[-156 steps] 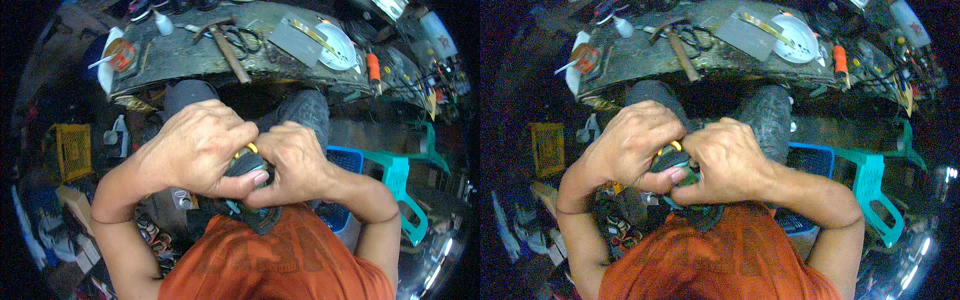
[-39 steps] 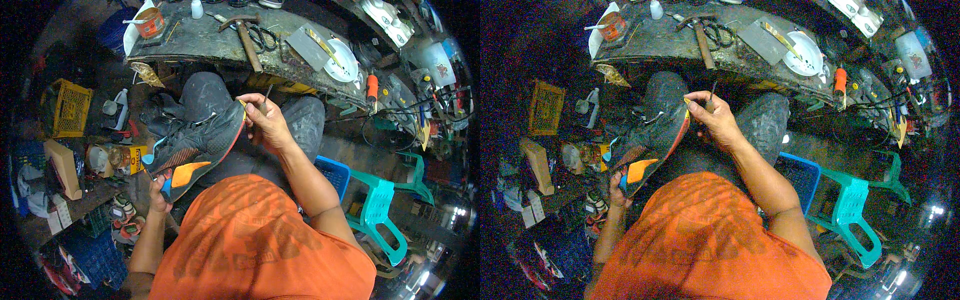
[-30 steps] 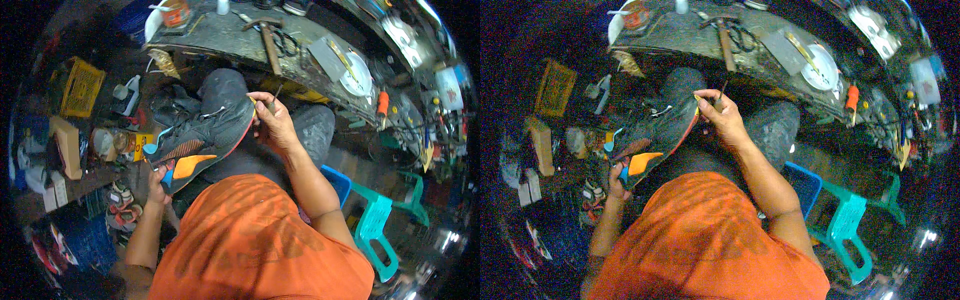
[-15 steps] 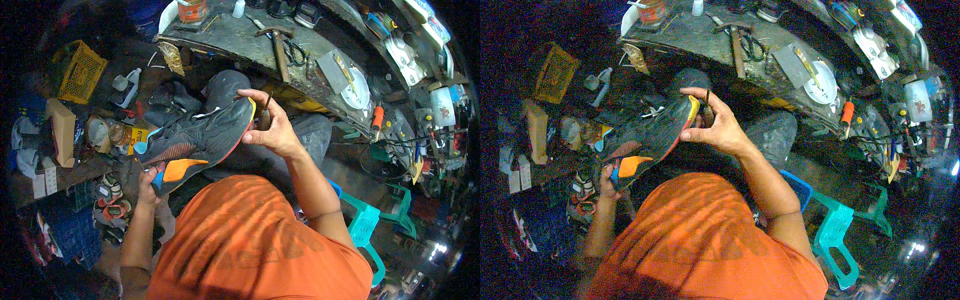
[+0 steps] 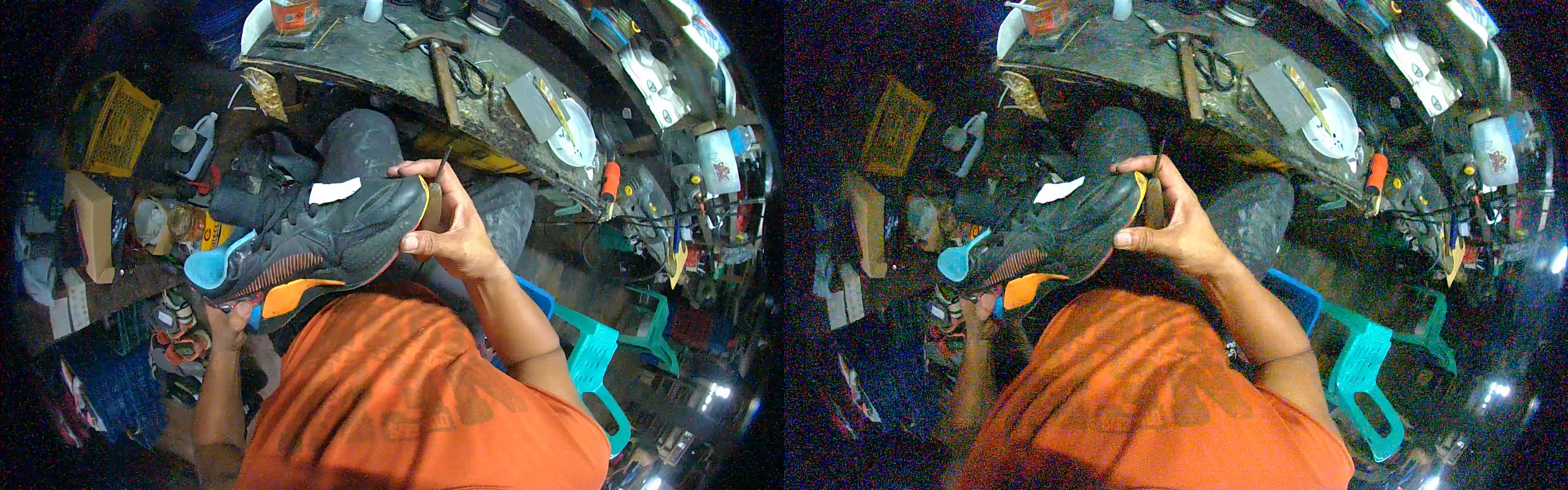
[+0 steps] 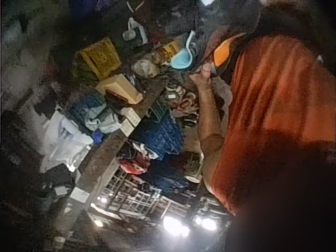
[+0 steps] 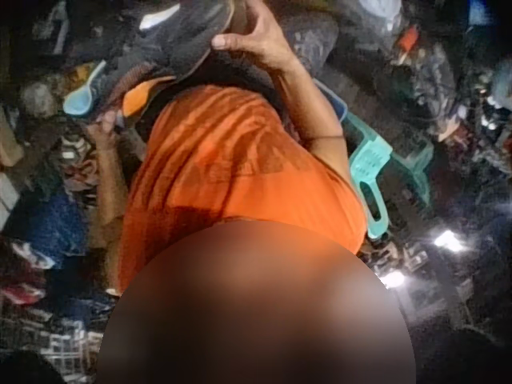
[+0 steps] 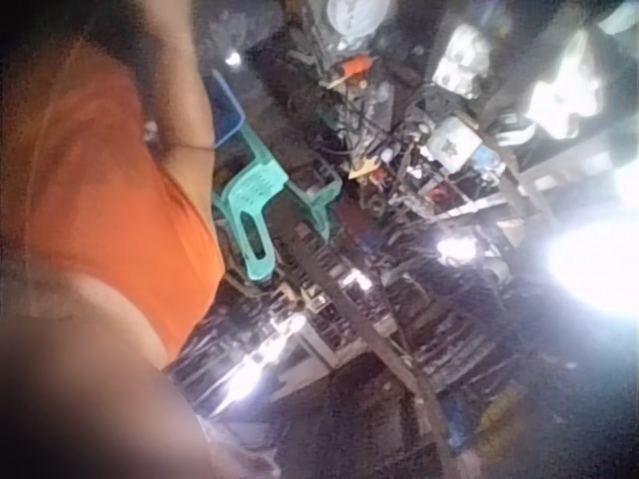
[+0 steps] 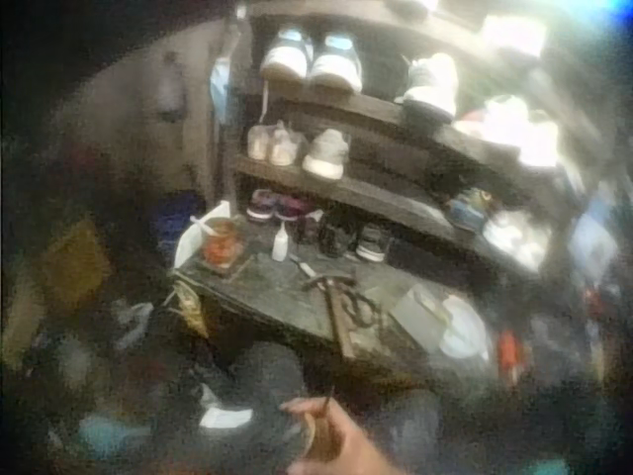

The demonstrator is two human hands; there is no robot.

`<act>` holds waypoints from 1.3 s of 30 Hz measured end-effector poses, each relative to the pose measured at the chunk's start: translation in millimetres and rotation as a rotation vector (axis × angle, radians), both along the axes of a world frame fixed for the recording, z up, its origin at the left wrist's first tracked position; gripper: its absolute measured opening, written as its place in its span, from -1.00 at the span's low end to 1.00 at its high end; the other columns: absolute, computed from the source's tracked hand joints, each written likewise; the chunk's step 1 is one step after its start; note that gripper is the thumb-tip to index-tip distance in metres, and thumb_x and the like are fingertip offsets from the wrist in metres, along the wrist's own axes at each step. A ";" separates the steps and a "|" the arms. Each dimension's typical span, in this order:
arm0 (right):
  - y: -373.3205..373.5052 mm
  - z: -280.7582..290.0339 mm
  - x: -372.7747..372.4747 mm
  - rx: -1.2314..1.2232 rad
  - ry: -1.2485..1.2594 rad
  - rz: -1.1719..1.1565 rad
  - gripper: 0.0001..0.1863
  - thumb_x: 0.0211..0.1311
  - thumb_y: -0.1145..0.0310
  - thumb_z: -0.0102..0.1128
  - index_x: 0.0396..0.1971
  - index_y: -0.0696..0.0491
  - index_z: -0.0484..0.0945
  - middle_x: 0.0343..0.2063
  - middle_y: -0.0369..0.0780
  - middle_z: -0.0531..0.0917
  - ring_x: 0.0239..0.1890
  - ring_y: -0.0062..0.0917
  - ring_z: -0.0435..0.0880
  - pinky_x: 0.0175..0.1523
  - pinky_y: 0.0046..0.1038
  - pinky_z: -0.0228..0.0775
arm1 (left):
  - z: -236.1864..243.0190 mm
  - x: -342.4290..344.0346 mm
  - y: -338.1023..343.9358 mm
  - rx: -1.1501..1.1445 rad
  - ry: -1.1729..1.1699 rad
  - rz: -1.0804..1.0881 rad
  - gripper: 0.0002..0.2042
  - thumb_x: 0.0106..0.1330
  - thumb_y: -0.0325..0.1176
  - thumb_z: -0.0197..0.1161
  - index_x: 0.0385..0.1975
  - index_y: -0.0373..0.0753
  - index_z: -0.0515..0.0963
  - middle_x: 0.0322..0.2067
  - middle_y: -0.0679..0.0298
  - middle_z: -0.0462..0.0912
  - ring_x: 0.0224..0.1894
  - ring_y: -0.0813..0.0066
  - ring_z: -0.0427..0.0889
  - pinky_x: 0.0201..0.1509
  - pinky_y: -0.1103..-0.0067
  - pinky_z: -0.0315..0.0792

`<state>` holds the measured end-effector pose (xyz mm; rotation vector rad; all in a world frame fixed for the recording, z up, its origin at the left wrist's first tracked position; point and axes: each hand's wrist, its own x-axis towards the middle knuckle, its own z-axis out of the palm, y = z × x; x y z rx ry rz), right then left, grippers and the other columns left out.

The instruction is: The person removes the insole from a black sneaker using a seam ripper, then uses a shoe stretcher and a utility knife to adjust and trim the sole of a white and blue sneaker. The person places the shoes on a shelf after working on them.

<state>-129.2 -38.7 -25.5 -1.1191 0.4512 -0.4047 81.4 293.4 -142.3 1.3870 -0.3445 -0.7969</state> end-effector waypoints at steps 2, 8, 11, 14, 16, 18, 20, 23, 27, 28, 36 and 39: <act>1.8 -0.5 -3.4 0.051 -0.006 -0.005 0.01 -0.26 0.19 0.77 0.27 0.04 0.35 0.26 -0.20 0.41 0.25 -0.45 0.45 0.36 -0.34 0.30 | -4.1 -2.0 0.7 -0.054 -0.021 0.007 -0.27 0.09 -0.18 0.49 0.27 -0.29 0.35 0.03 0.17 0.63 0.03 0.30 0.67 0.06 0.38 0.62; -1.8 -2.4 -11.9 0.013 -0.083 0.072 0.25 -0.36 0.04 0.79 0.41 0.03 0.20 0.35 -0.24 0.35 0.27 -0.47 0.45 0.37 -0.36 0.31 | -28.5 -0.8 6.5 -0.129 0.139 -0.068 -0.44 0.26 -0.19 0.30 0.24 -0.24 0.36 -0.05 0.22 0.63 -0.11 0.38 0.66 0.07 0.38 0.59; -0.5 -1.6 -15.8 0.041 -0.059 0.061 0.32 -0.45 -0.04 0.78 0.41 0.04 0.20 0.34 -0.24 0.35 0.28 -0.47 0.44 0.38 -0.36 0.30 | -28.7 0.5 6.4 -0.167 0.052 -0.182 -0.56 0.46 -0.17 0.11 0.25 -0.22 0.34 0.00 0.15 0.60 -0.06 0.29 0.65 0.16 0.29 0.59; 2.9 -1.6 -18.2 0.058 -0.050 0.010 0.32 -0.48 -0.05 0.80 0.39 0.04 0.21 0.33 -0.24 0.37 0.25 -0.48 0.46 0.36 -0.36 0.32 | -20.1 -3.2 1.1 -0.158 0.029 -0.205 -0.53 0.50 -0.10 0.12 0.29 -0.19 0.31 0.06 0.13 0.58 0.01 0.25 0.64 0.21 0.24 0.57; 5.0 -2.6 -19.3 0.077 -0.056 -0.023 0.28 -0.46 -0.02 0.81 0.37 0.04 0.24 0.31 -0.23 0.38 0.23 -0.48 0.47 0.34 -0.36 0.33 | -13.2 -7.5 -3.8 -0.110 0.096 -0.121 -0.44 0.36 -0.12 0.25 0.29 -0.22 0.32 0.05 0.16 0.60 0.01 0.30 0.65 0.18 0.28 0.56; 7.1 -4.4 -20.1 0.121 -0.064 -0.048 0.22 -0.42 0.03 0.82 0.33 0.03 0.27 0.28 -0.23 0.40 0.22 -0.47 0.47 0.35 -0.35 0.32 | -7.4 -10.6 -7.5 -0.023 0.194 0.012 -0.34 0.16 -0.20 0.40 0.27 -0.26 0.35 0.01 0.20 0.63 -0.02 0.37 0.66 0.12 0.36 0.56; 8.6 -7.0 -19.8 0.075 -0.053 -0.081 0.12 -0.33 0.05 0.80 0.29 0.04 0.32 0.25 -0.22 0.42 0.24 -0.45 0.46 0.36 -0.34 0.30 | -4.4 -9.7 -10.0 -0.048 0.237 -0.011 -0.28 0.09 -0.23 0.46 0.27 -0.27 0.35 0.02 0.21 0.64 -0.02 0.38 0.66 0.11 0.39 0.56; 9.5 -10.1 -21.7 0.000 -0.017 -0.116 -0.01 -0.23 0.03 0.75 0.22 0.04 0.37 0.22 -0.20 0.43 0.26 -0.43 0.43 0.37 -0.33 0.29 | -5.8 -4.7 -12.9 0.014 0.148 -0.052 -0.23 0.05 -0.21 0.49 0.30 -0.27 0.32 0.07 0.20 0.61 0.04 0.33 0.65 0.14 0.39 0.55; 1.6 -14.1 -23.7 -0.144 -0.109 -0.011 -0.12 -0.13 -0.02 0.68 0.17 0.04 0.43 0.20 -0.17 0.44 0.28 -0.41 0.40 0.36 -0.34 0.27 | -13.1 -4.1 -16.7 -0.077 0.119 -0.029 -0.16 0.01 -0.15 0.51 0.33 -0.27 0.30 0.13 0.17 0.59 0.09 0.27 0.64 0.17 0.38 0.54; 0.3 -14.5 -25.3 -0.105 -0.142 0.016 -0.17 -0.10 0.02 0.66 0.15 0.04 0.44 0.17 -0.17 0.46 0.26 -0.43 0.40 0.34 -0.37 0.25 | -14.9 -5.1 -17.3 -0.102 0.148 -0.037 -0.16 0.01 -0.15 0.51 0.33 -0.27 0.29 0.14 0.16 0.58 0.10 0.26 0.63 0.18 0.37 0.54; 3.7 -21.4 -24.5 -0.009 0.032 -0.085 -0.30 0.08 0.01 0.55 0.13 0.04 0.46 0.08 -0.22 0.55 -0.05 -0.56 0.58 -0.10 -0.55 0.46 | -22.0 -2.2 -13.9 -0.075 0.056 -0.125 -0.23 0.11 -0.18 0.44 0.34 -0.25 0.28 0.18 0.15 0.54 0.14 0.22 0.61 0.26 0.30 0.51; -4.5 -23.5 -25.3 0.101 0.026 -0.033 -0.44 0.27 -0.03 0.37 0.09 0.03 0.48 0.04 -0.25 0.61 -0.35 -0.67 0.64 -0.42 -0.61 0.45 | -20.5 -2.1 -15.5 -0.006 0.241 -0.108 -0.23 0.12 -0.19 0.44 0.35 -0.26 0.28 0.18 0.16 0.55 0.16 0.25 0.61 0.26 0.32 0.51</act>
